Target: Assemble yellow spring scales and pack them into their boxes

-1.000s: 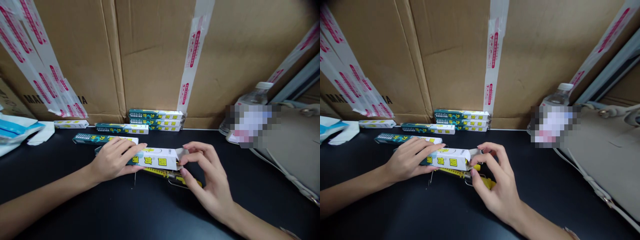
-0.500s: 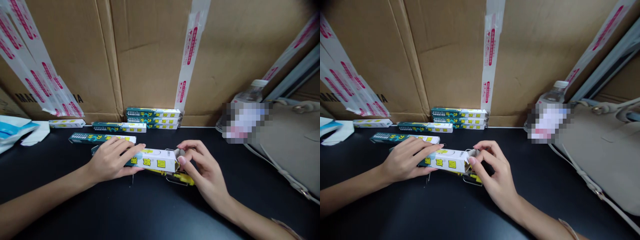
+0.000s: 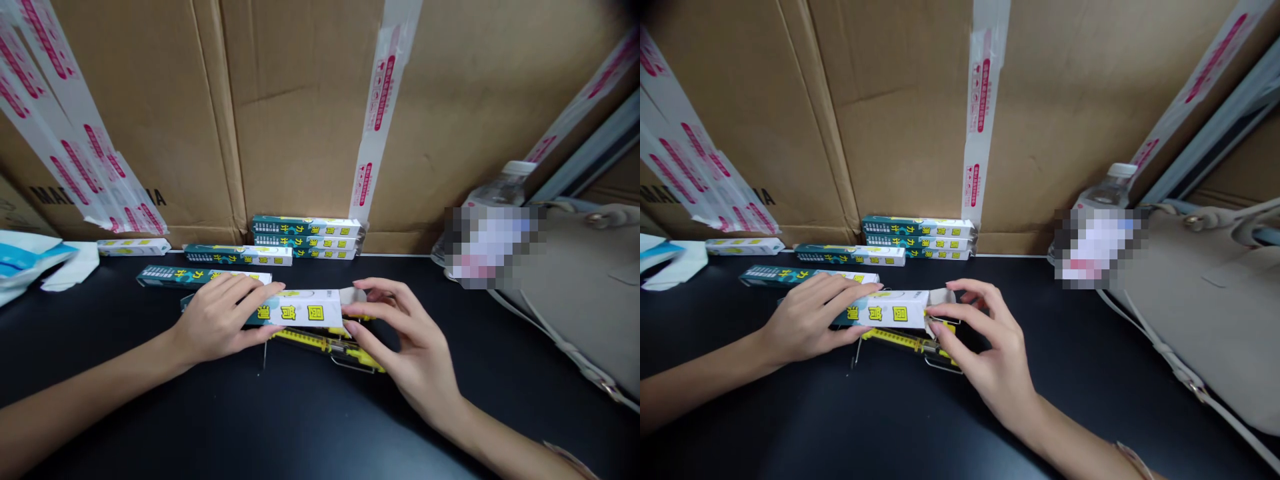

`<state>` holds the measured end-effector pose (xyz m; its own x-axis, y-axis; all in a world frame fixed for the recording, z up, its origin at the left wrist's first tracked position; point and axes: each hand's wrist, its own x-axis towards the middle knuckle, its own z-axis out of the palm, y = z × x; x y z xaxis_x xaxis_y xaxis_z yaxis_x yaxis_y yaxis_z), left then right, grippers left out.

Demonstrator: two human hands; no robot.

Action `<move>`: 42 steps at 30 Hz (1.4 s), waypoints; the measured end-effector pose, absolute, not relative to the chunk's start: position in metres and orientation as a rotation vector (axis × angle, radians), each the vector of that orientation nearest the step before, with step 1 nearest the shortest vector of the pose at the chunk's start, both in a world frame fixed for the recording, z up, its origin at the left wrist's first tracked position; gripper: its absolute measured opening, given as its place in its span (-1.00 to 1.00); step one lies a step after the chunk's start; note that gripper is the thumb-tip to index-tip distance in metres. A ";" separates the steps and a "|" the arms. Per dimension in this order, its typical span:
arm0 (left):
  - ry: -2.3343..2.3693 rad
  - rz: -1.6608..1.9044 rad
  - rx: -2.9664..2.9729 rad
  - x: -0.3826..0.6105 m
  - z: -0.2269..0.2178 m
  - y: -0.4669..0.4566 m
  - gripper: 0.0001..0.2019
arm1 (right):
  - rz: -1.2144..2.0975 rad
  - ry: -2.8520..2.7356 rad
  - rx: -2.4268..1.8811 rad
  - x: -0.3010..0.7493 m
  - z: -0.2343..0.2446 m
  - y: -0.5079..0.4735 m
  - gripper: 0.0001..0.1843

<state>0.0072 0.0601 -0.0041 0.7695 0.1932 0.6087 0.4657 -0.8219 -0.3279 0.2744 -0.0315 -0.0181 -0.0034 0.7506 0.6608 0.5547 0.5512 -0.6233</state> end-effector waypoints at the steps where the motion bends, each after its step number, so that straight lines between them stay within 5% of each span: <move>1: -0.497 -0.787 -2.495 0.007 -0.005 0.060 -0.59 | 0.166 -1.685 -1.109 0.274 -0.018 -0.032 -0.79; 22: -0.470 -0.782 -2.543 0.005 -0.007 0.062 -0.60 | 0.002 -1.800 -1.093 0.275 -0.019 -0.033 -0.75; 30: -0.367 -0.767 -2.541 0.007 -0.003 0.059 -0.60 | 0.174 -1.911 -1.086 0.276 -0.018 -0.032 -0.85; 42: -0.273 -0.723 -2.424 0.008 -0.003 0.058 -0.54 | -0.025 -2.083 -0.977 0.282 -0.015 -0.031 -0.95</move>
